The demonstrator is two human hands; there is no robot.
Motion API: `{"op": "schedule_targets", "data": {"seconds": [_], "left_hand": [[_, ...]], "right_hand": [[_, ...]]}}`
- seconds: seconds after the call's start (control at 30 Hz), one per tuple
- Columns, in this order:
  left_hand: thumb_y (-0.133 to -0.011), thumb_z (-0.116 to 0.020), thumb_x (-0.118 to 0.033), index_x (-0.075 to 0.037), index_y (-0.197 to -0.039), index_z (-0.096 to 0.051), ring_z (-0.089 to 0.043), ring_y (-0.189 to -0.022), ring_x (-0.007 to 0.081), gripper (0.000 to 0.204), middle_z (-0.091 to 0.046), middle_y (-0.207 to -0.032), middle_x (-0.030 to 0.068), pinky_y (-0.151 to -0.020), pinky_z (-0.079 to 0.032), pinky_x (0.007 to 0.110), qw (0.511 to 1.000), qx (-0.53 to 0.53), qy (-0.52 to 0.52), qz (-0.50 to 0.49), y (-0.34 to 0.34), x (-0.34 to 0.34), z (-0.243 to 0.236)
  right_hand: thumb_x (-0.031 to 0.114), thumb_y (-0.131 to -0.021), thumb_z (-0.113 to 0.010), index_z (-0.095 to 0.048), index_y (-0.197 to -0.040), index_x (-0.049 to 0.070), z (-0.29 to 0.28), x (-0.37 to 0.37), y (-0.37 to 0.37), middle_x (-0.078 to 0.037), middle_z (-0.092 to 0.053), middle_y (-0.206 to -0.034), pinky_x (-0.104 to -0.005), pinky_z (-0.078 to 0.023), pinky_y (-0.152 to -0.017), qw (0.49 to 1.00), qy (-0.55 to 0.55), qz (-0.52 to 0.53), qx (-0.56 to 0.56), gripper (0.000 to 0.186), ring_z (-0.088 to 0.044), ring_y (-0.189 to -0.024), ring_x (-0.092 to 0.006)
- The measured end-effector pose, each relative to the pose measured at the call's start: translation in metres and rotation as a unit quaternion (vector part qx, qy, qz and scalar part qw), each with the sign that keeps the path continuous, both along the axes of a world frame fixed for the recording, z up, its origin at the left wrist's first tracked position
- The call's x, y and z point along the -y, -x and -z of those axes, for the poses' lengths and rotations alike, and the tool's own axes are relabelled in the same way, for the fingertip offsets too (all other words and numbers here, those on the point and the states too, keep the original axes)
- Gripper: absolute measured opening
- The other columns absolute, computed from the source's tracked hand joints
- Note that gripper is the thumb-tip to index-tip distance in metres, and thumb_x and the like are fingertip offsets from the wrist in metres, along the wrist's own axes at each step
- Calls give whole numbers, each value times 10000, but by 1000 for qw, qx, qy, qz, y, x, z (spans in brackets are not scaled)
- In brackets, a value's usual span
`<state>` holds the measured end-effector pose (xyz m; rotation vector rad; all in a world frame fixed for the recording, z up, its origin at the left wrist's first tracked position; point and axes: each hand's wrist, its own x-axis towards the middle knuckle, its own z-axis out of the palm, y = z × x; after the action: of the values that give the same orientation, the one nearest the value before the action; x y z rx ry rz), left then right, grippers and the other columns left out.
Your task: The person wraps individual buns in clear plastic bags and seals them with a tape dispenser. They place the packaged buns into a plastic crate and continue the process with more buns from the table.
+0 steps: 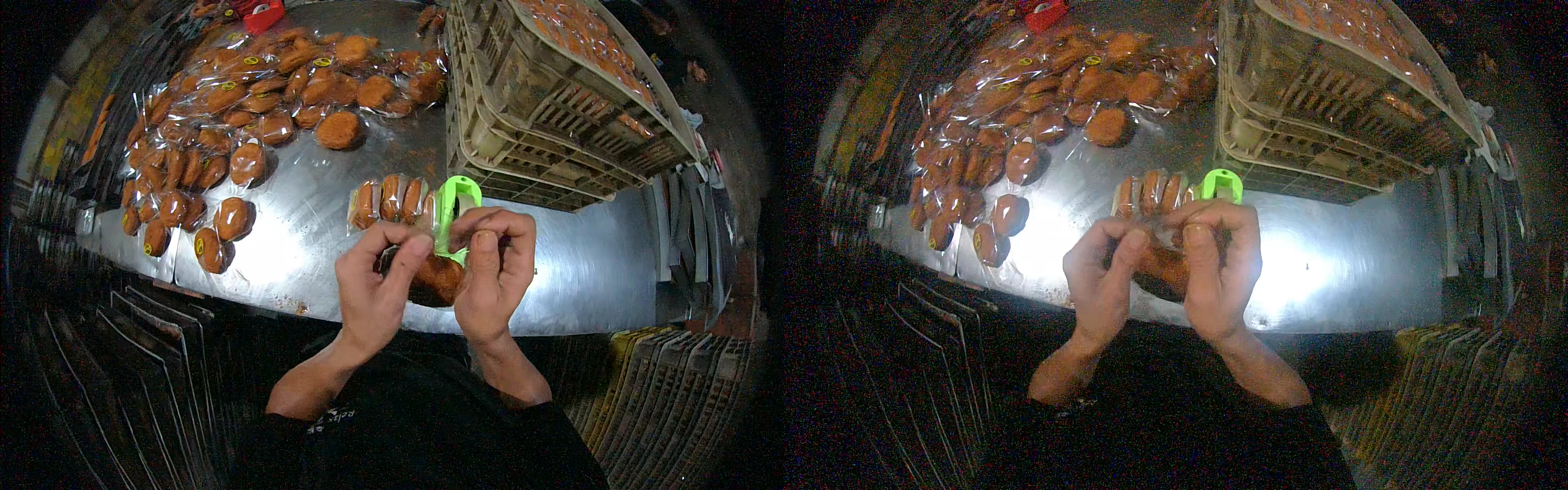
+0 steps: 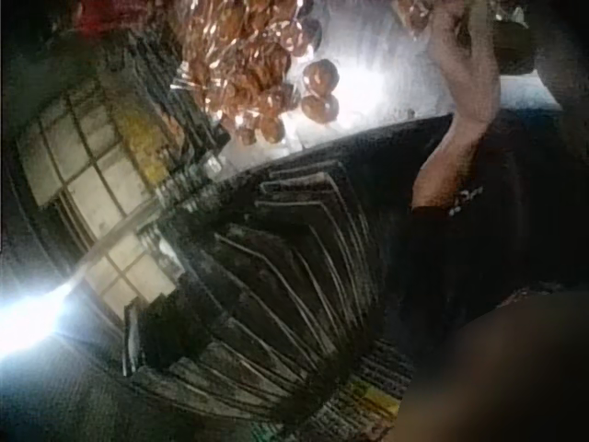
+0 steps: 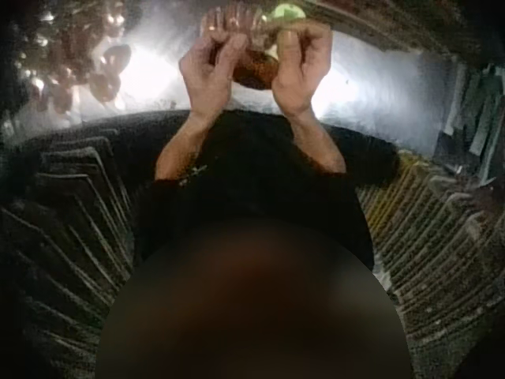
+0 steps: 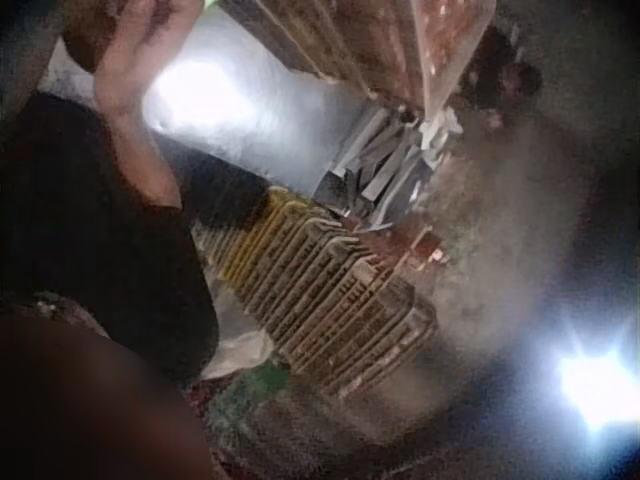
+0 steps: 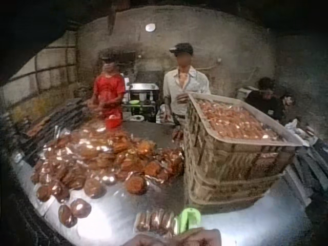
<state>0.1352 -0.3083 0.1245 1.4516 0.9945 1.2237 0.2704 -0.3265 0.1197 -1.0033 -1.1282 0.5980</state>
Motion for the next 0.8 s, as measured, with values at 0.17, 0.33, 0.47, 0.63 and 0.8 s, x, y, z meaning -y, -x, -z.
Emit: {"op": "schedule_targets", "data": {"seconds": [0.17,0.33,0.47,0.63,0.8], "left_hand": [[-1023,-555,-204,16,-997,-615,-625,-806,83,230,-689,-900,50,-754,-499,234,948,267,171,7,-2,-8,5],[-1004,-572,-154,14,-994,-602,-609,-927,129,171,-651,-982,107,-836,-491,282,989,-3,-146,-6,26,-7,10],[-971,-603,-104,-7,-1003,-601,-568,-993,148,103,-602,-1029,134,-853,-478,309,971,3,-175,160,63,-39,21],[-906,-669,0,-21,-1269,-455,-584,-888,104,423,-600,-909,52,-750,-493,223,968,140,101,183,68,-36,28],[-858,-720,-8,-32,-1205,-532,-594,-938,155,395,-602,-958,69,-820,-508,283,989,49,13,138,75,-36,21]], "right_hand": [[162,-941,-614,-461,-1406,-10,6,11,15,-270,-542,-1343,-544,-370,-1072,946,-40,89,310,518,-525,-1230,-464],[155,-814,-722,-574,-1259,1,9,15,39,-218,-556,-1349,-499,-397,-1059,943,-19,65,326,494,-527,-1248,-420],[-13,-753,-733,-615,-970,25,3,21,47,-126,-670,-1003,-422,-458,-835,917,33,109,382,250,-616,-954,-314],[2,-729,-727,-618,-1057,93,0,20,63,-109,-584,-925,-419,-434,-786,935,75,86,336,357,-562,-886,-334],[61,-698,-768,-677,-898,58,7,11,65,-90,-614,-985,-422,-457,-857,874,3,159,458,220,-583,-957,-309]]}}
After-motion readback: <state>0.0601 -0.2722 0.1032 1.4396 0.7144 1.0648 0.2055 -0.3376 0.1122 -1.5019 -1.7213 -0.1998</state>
